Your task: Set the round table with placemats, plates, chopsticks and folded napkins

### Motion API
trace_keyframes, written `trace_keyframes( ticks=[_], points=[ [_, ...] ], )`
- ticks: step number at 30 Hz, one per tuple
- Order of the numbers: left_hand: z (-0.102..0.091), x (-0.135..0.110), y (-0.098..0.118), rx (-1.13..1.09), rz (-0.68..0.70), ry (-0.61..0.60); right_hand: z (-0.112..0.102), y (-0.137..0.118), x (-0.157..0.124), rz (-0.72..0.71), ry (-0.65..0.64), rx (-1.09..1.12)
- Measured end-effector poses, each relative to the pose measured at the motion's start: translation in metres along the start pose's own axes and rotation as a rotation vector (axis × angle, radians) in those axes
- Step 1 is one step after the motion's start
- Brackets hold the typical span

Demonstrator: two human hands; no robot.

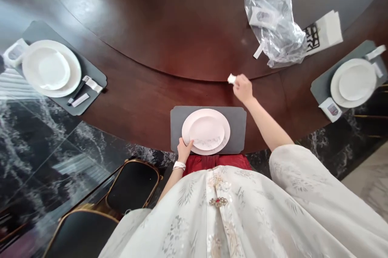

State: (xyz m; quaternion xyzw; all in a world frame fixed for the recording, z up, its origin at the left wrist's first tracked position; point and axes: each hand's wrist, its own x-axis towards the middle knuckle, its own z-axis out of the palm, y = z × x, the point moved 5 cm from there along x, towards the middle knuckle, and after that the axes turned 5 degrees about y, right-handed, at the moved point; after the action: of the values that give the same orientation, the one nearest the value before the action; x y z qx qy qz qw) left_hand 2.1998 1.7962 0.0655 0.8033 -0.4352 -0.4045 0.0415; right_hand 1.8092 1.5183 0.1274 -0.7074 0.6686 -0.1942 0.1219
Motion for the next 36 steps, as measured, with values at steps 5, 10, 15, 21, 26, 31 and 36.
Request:
trace_keyframes(
  ticks=[5,10,15,21,26,31,36],
  points=[
    [0.0,0.002,0.0,0.032,0.02,0.003,0.008,0.001,-0.174,0.001,-0.322,0.04],
    [0.0,0.002,0.003,0.07,0.003,0.017,-0.002,0.023,-0.218,0.121,-0.282,0.092],
    [0.002,-0.001,0.003,0.012,-0.039,0.043,-0.008,0.052,-0.23,0.235,-0.205,0.205],
    [0.004,-0.006,0.004,0.003,-0.06,0.079,-0.003,0.063,-0.235,0.248,-0.151,0.305],
    [0.002,-0.006,0.008,0.017,-0.062,0.091,-0.014,0.071,-0.213,0.212,-0.268,0.334],
    [-0.02,0.01,0.024,0.234,-0.124,0.011,-0.04,0.099,-0.104,0.205,-0.12,0.335],
    [-0.05,0.024,0.122,0.375,0.21,0.37,-0.052,0.131,0.057,0.447,0.235,0.186]
  ],
)
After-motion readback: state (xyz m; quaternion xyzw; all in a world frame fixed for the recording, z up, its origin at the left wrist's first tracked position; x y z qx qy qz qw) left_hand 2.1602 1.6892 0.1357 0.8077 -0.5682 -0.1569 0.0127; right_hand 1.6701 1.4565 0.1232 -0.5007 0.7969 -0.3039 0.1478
